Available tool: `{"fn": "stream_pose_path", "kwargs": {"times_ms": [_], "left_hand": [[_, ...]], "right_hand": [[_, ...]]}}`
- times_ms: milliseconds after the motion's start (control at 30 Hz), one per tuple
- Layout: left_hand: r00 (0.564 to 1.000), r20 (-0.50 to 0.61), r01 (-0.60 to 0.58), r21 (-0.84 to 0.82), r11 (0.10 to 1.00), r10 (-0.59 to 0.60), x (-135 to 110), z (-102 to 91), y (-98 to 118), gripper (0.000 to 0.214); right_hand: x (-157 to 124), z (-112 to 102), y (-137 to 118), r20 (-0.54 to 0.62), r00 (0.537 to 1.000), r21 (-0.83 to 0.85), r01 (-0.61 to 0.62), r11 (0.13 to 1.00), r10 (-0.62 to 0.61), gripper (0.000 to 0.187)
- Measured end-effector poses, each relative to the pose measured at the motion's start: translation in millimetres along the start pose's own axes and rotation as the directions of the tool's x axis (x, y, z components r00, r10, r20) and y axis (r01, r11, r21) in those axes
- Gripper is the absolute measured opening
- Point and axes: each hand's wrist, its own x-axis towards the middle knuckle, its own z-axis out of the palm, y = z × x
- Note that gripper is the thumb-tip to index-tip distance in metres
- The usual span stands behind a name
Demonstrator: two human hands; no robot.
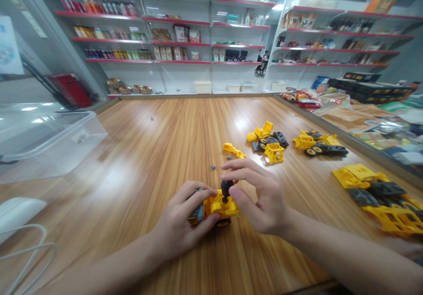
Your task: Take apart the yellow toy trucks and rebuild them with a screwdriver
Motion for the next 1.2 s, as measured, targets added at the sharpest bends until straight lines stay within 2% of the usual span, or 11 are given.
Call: {"fn": "stream_pose_path", "kwargs": {"times_ms": [267,433,600,767,933,1200], "left_hand": [[1.0,-0.003,-0.002,0.016,1.0,0.002,1.0,0.3,0.2,0.043],[1.0,-0.002,0.002,0.007,1.0,-0.002,1.2,-0.4,1.2,0.04],[1.0,0.002,0.007,0.01,1.0,-0.007,-0.6,-1.4,0.4,0.043],[1.0,0.004,0.006,0.004,1.0,-0.006,-1.3,-0.6,-1.5,0.041],[1.0,0.003,0.01,0.023,1.0,-0.01,-0.1,-1.0,0.2,0.042],[1.0,0.0,0.003,0.006,1.0,-0.003,0.3,-1.4,0.7,0.04]], "right_hand": [[-0.4,1.8,4.1,-0.03,0.999,-0.024,0.012,1.0,-0.013,0.018],[0.5,-0.6,2.1,0.033,0.999,-0.026,0.041,0.999,-0.04,0.03],[-0.2,0.7,4.1,-0.037,0.999,-0.057,0.01,0.998,-0.012,0.016],[-0.2,0.7,4.1,0.025,0.999,-0.054,0.034,0.998,-0.032,0.03],[-0.4,1.8,5.8,-0.03,1.0,-0.074,0.005,0.997,-0.007,0.02],[-2.1,3.1,6.4,-0.023,1.0,-0.053,0.01,0.999,-0.011,0.026]]}}
